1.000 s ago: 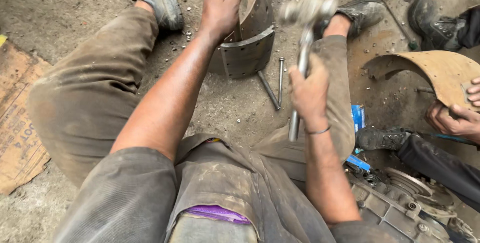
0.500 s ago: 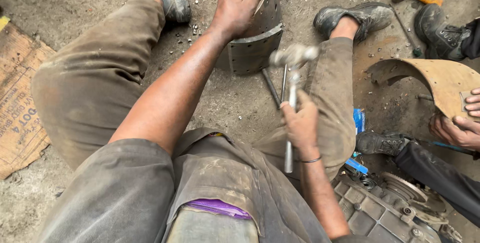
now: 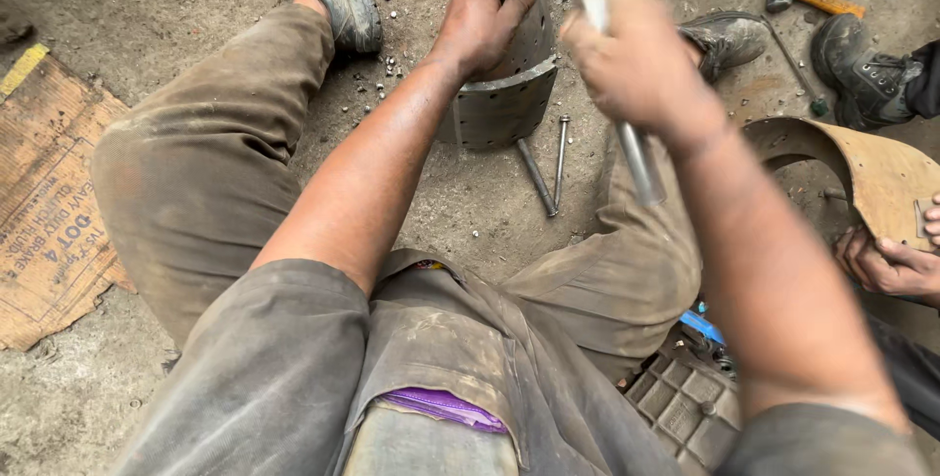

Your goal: The person removes and replaces metal rivets on heavy-duty brake shoes using a hammer and a punch while sitting on the floor.

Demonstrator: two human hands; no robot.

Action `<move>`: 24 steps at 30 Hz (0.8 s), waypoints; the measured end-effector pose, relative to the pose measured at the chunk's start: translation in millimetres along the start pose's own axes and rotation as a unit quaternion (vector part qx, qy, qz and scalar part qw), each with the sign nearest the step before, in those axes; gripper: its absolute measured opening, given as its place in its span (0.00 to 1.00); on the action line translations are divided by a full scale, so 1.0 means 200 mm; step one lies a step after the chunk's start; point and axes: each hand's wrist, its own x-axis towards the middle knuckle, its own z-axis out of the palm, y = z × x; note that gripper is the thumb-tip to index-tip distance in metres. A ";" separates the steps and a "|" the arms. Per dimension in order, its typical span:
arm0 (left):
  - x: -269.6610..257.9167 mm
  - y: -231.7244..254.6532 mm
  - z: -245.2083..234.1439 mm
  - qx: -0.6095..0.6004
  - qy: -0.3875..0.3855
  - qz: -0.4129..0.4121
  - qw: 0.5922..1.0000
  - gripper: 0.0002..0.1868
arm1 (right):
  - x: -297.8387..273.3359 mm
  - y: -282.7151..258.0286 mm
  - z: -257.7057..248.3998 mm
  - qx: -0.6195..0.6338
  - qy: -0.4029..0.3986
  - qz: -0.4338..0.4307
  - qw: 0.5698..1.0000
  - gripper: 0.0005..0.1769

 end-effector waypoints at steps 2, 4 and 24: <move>0.04 -0.01 -0.04 0.002 0.025 -0.032 0.999 0.19 | 0.03 0.01 -0.02 -0.029 -0.002 -0.003 1.000 0.10; 0.07 -0.04 -0.09 0.010 -0.001 -0.096 0.995 0.20 | 0.00 -0.02 -0.07 0.012 0.003 0.017 1.000 0.09; -0.04 -0.28 -0.12 0.046 -0.066 -0.113 0.990 0.23 | 0.13 -0.03 -0.04 -0.026 -0.137 0.097 0.986 0.09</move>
